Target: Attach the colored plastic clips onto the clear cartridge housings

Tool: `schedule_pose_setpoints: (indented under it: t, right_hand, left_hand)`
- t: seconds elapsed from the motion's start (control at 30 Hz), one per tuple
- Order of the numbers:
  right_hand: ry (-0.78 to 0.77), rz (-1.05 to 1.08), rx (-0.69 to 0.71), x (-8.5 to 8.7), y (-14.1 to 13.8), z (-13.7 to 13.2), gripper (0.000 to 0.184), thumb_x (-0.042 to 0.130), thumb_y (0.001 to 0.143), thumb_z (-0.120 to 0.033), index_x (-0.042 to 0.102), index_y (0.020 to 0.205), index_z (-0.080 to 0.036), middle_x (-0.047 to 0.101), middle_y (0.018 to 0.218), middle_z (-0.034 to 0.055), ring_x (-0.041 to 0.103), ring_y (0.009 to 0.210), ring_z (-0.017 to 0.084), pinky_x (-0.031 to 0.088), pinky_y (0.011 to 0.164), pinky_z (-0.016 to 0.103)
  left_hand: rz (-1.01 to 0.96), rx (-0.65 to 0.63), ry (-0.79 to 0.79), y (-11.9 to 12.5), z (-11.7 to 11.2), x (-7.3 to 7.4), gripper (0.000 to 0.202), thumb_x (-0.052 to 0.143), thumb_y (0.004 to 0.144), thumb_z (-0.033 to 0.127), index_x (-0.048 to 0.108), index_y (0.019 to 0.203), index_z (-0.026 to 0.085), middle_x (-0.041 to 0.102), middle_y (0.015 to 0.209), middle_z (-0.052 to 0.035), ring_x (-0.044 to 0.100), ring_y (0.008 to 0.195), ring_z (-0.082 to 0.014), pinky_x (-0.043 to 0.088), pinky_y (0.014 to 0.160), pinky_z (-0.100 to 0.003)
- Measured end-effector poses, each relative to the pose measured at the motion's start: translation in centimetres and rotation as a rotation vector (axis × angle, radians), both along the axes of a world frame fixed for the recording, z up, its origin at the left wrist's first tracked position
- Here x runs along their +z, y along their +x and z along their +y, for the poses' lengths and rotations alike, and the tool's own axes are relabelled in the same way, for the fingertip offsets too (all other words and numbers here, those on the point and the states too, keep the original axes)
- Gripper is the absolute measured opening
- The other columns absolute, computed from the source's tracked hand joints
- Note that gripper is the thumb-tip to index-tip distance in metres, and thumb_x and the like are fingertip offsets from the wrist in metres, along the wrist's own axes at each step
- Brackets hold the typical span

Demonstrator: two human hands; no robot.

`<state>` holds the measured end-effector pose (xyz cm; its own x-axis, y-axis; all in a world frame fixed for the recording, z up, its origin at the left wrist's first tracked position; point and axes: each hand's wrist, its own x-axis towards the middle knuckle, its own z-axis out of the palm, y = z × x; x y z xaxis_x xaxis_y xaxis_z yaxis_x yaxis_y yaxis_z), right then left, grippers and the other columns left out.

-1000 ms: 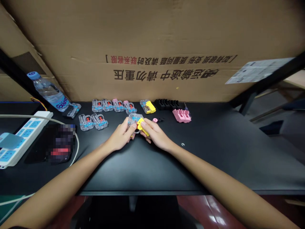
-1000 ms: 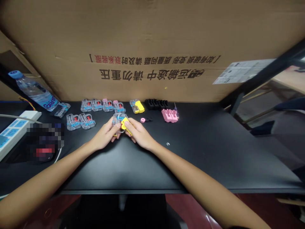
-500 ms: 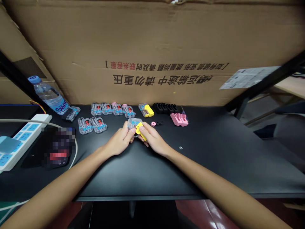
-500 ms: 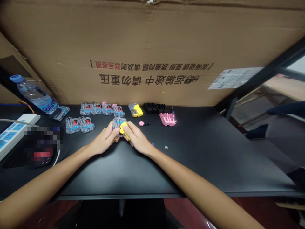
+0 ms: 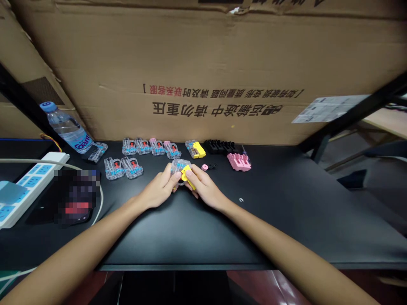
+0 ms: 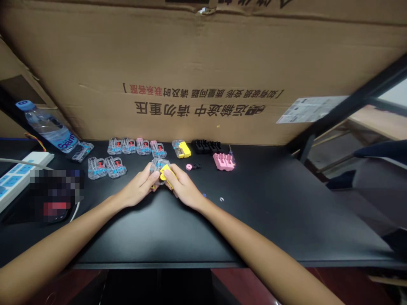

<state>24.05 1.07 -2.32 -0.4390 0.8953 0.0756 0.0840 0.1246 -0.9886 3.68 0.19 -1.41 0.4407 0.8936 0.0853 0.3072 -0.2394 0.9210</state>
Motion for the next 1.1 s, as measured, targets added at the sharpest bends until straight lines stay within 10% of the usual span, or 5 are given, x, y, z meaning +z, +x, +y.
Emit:
schedule_pose_setpoints:
  t: [0.23,0.7,1.1]
  right_hand:
    - [-0.031,0.058,0.039,0.1,0.3,1.0,0.049,0.062,0.1,-0.071,0.061,0.101,-0.022,0.052,0.076,-0.0056,0.041,0.049,0.007,0.043,0.042,0.021]
    - [-0.045,-0.008,0.029,0.2,0.5,1.0,0.05,0.064,0.099,-0.069,0.056,0.086,-0.021,0.041,0.066,-0.0085,0.037,0.047,0.007,0.041,0.04,0.022]
    - [-0.086,0.071,0.026,-0.1,0.4,1.5,0.05,0.067,0.097,-0.07,0.057,0.087,-0.022,0.04,0.065,-0.0087,0.036,0.048,0.008,0.045,0.042,0.023]
  left_hand:
    - [-0.132,0.046,-0.087,0.4,0.2,-0.2,0.051,0.035,0.107,0.071,0.048,0.1,0.022,0.053,0.07,0.0048,0.047,0.059,-0.0136,0.039,0.06,-0.028]
    - [0.2,0.057,0.08,-1.1,0.1,0.4,0.032,0.038,0.111,0.052,0.05,0.103,0.023,0.058,0.07,0.0028,0.053,0.064,-0.0181,0.036,0.068,-0.031]
    - [-0.043,0.063,-0.014,0.0,0.3,0.2,0.049,0.036,0.108,0.069,0.048,0.092,0.023,0.056,0.066,0.0045,0.049,0.06,-0.0146,0.039,0.064,-0.029]
